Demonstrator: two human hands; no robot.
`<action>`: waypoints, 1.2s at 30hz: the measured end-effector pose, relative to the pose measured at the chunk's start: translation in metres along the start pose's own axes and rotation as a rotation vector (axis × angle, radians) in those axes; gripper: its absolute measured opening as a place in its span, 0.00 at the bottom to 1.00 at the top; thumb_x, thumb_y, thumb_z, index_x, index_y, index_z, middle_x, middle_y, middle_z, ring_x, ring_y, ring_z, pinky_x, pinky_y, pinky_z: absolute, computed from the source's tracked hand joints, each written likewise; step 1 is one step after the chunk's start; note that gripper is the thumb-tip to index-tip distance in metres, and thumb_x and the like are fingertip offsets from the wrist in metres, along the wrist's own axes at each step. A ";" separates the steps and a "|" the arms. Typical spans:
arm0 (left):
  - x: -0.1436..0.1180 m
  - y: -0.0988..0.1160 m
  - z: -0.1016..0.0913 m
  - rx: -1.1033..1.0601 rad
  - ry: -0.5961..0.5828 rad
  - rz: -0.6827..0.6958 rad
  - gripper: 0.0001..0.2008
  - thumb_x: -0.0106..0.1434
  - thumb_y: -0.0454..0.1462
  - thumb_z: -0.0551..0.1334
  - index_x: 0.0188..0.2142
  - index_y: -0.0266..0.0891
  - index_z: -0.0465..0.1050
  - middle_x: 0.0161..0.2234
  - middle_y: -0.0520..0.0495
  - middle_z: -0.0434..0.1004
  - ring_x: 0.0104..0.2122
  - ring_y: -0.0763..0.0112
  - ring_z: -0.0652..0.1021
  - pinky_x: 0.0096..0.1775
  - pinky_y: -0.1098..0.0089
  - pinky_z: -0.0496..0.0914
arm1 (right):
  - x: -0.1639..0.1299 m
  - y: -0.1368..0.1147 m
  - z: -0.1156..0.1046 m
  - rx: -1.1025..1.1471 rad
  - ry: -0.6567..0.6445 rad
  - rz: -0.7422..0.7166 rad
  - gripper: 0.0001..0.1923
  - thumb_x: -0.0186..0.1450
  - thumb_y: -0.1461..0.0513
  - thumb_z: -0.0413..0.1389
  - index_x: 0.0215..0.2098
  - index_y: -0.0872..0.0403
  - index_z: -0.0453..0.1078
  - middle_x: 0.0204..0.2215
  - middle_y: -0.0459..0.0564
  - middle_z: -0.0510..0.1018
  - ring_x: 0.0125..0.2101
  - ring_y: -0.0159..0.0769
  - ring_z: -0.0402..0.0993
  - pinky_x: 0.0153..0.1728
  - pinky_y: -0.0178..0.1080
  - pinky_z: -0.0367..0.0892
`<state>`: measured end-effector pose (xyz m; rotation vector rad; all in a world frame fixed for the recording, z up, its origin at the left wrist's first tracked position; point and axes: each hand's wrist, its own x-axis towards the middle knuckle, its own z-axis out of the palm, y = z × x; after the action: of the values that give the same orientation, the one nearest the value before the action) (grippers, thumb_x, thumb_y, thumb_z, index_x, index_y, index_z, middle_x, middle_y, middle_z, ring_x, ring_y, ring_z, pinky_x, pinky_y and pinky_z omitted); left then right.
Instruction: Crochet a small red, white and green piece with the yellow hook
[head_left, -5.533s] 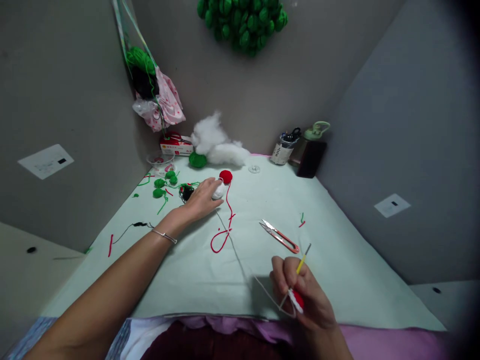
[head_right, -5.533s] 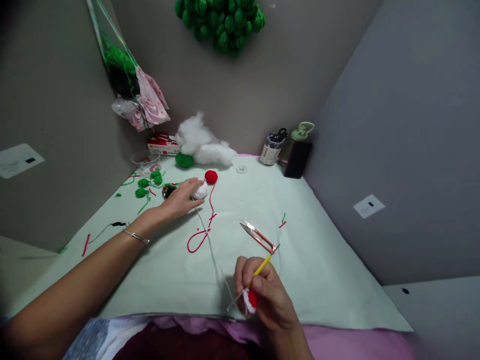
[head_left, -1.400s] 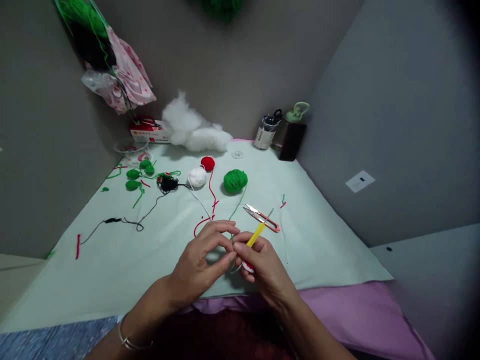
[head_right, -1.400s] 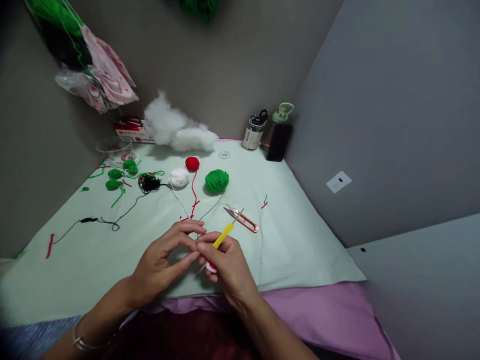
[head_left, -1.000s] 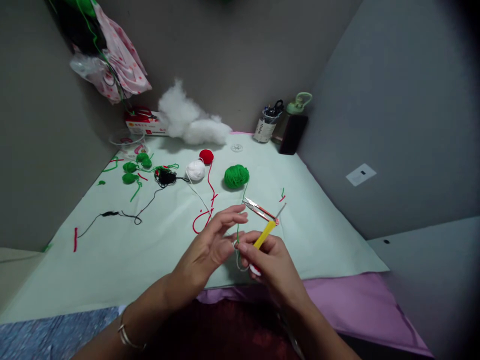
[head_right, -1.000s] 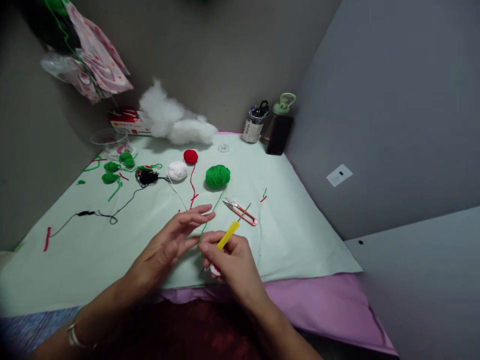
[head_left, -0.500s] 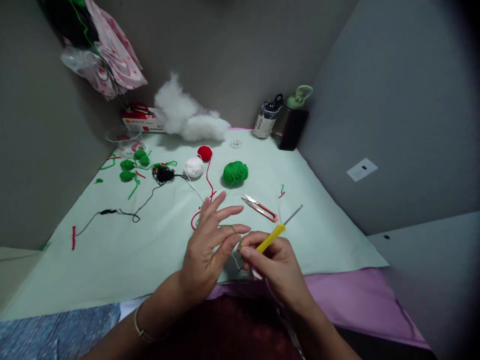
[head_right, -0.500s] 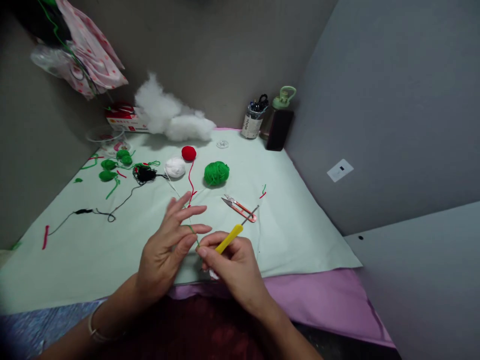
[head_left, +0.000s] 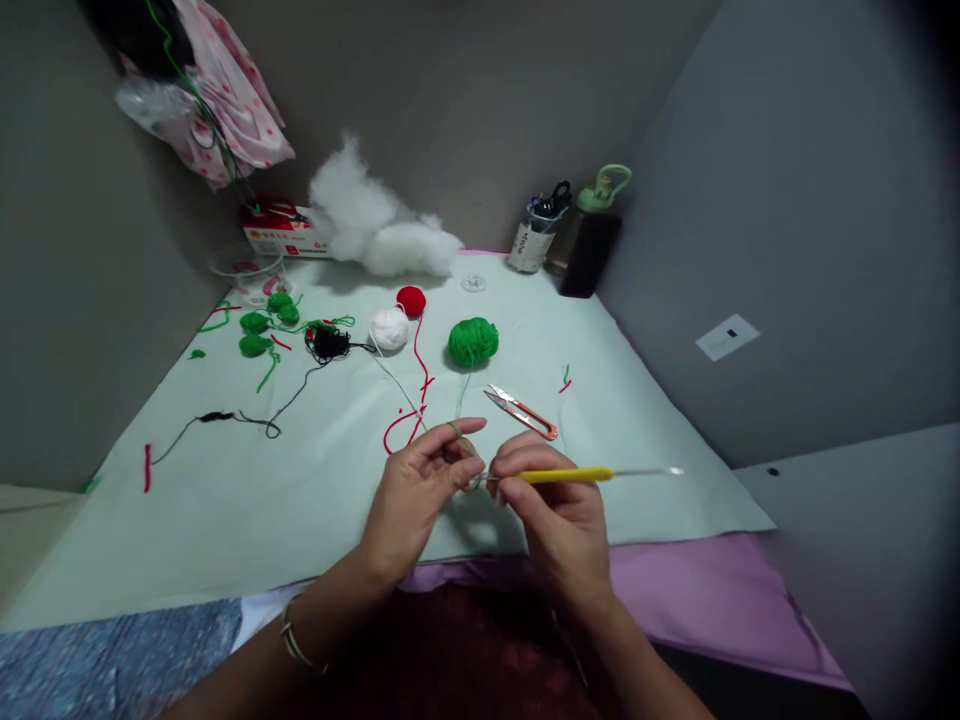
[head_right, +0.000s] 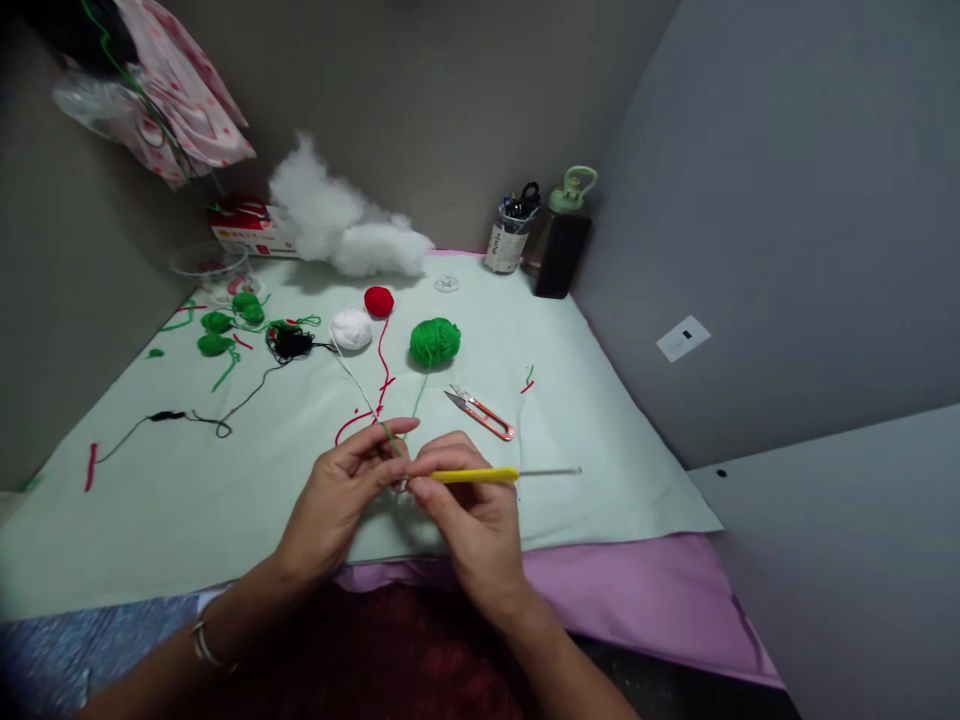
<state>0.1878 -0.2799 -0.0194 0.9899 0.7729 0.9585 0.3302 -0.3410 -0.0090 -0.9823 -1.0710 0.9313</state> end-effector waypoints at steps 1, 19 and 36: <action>-0.001 -0.001 0.003 -0.036 -0.014 -0.005 0.17 0.60 0.39 0.74 0.49 0.43 0.84 0.30 0.52 0.76 0.30 0.72 0.74 0.36 0.71 0.70 | 0.000 0.001 0.002 -0.089 0.043 -0.070 0.05 0.68 0.63 0.64 0.39 0.46 0.82 0.35 0.46 0.76 0.35 0.34 0.75 0.37 0.37 0.72; -0.013 -0.002 0.012 -0.122 -0.004 -0.007 0.22 0.63 0.39 0.73 0.56 0.43 0.79 0.33 0.52 0.81 0.35 0.70 0.80 0.45 0.68 0.75 | -0.005 0.008 0.008 -0.509 0.135 -0.353 0.14 0.72 0.69 0.55 0.49 0.46 0.77 0.38 0.49 0.81 0.43 0.39 0.76 0.43 0.43 0.74; -0.010 0.010 0.002 -0.002 -0.038 0.017 0.20 0.61 0.35 0.72 0.54 0.42 0.79 0.33 0.52 0.81 0.34 0.72 0.79 0.41 0.71 0.74 | -0.006 0.011 -0.003 -0.809 0.081 -0.563 0.22 0.69 0.71 0.59 0.57 0.44 0.76 0.40 0.50 0.79 0.37 0.37 0.78 0.36 0.40 0.77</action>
<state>0.1830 -0.2879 -0.0083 1.0123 0.7325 0.9525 0.3300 -0.3443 -0.0219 -1.2431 -1.5865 -0.0353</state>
